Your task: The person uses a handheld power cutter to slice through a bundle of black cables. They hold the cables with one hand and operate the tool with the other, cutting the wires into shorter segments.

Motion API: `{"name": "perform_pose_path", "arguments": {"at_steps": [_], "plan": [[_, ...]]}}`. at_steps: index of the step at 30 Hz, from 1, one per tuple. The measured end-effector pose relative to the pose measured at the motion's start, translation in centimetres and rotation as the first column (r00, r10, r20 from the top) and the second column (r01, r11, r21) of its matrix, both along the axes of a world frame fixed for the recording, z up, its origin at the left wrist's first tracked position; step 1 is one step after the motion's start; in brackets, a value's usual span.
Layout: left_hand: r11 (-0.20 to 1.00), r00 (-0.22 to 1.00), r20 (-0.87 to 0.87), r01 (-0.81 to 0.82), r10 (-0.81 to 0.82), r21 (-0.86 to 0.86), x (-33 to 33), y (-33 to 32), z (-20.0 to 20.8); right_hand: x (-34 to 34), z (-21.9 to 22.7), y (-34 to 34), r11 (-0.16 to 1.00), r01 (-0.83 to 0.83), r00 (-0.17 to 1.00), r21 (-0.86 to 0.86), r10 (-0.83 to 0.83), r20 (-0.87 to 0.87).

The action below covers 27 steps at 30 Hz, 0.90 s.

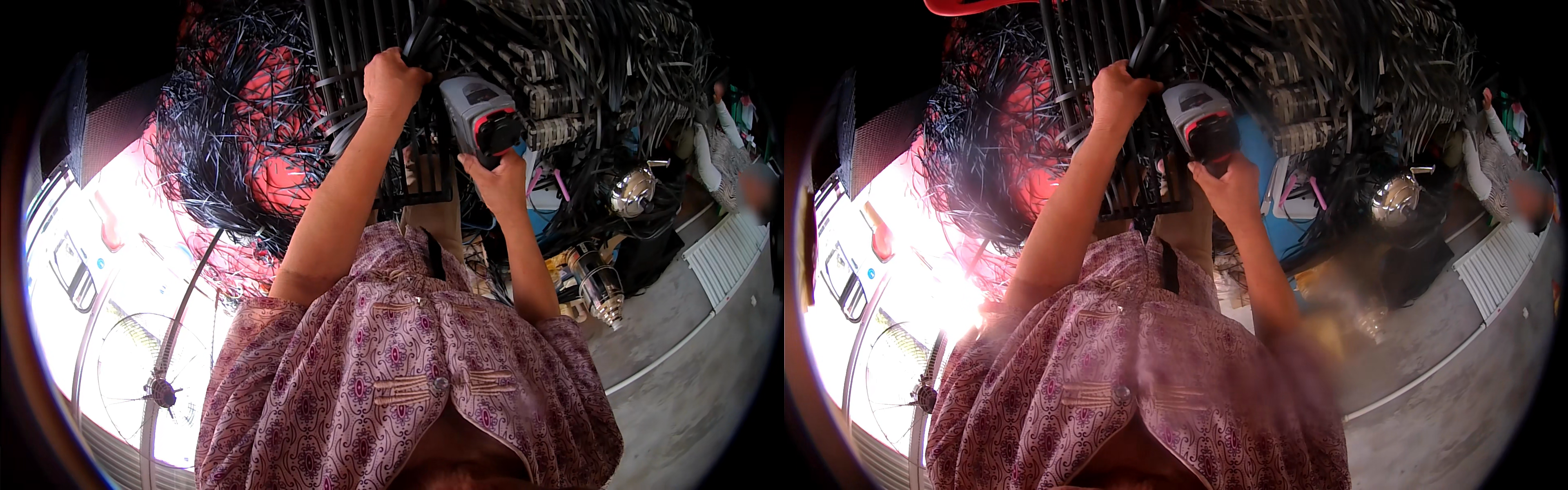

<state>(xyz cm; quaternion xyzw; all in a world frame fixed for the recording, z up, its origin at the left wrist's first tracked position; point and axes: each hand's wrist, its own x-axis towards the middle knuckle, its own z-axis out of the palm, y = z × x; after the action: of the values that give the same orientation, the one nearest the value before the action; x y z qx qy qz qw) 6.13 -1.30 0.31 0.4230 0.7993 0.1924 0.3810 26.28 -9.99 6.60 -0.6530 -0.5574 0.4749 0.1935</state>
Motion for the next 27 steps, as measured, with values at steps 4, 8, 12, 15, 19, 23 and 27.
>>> {"name": "perform_pose_path", "arguments": {"at_steps": [4, 8, 12, 15, 19, 23, 27], "plan": [[0.999, 1.0, -0.016, 0.02, -0.019, 0.044, 0.0, -0.1, -0.1, -0.1, 0.3, 0.1, 1.0, -0.006, 0.999, -0.019, 0.007, 0.035], [1.0, 1.0, -0.01, 0.026, -0.026, 0.013, 0.0, 0.0, 0.1, 0.0, 0.1, 0.2, 1.0, -0.022, 0.999, -0.018, 0.023, 0.046], [0.999, 0.999, -0.025, 0.035, -0.034, 0.037, -0.1, -0.1, 0.0, -0.3, 0.3, 0.3, 0.998, -0.05, 0.993, -0.031, 0.053, 0.103], [0.999, 0.999, -0.025, 0.044, -0.043, 0.024, -0.1, -0.1, 0.2, -0.9, 0.8, 0.6, 0.999, -0.051, 0.988, 0.001, 0.05, 0.149], [1.0, 0.999, 0.028, 0.029, -0.029, 0.001, -0.2, -0.2, 0.2, -1.6, 1.4, 1.0, 0.996, -0.084, 0.968, 0.042, 0.072, 0.239], [1.0, 0.996, 0.093, 0.006, -0.004, -0.019, -1.1, -0.1, -0.1, -1.7, 1.7, 1.4, 0.997, -0.068, 0.979, -0.039, 0.074, 0.188], [1.0, 0.994, 0.105, 0.021, -0.023, 0.021, -0.8, -0.4, 0.4, -0.1, 1.3, -0.3, 0.949, 0.209, 0.965, -0.236, -0.239, -0.106]]}}
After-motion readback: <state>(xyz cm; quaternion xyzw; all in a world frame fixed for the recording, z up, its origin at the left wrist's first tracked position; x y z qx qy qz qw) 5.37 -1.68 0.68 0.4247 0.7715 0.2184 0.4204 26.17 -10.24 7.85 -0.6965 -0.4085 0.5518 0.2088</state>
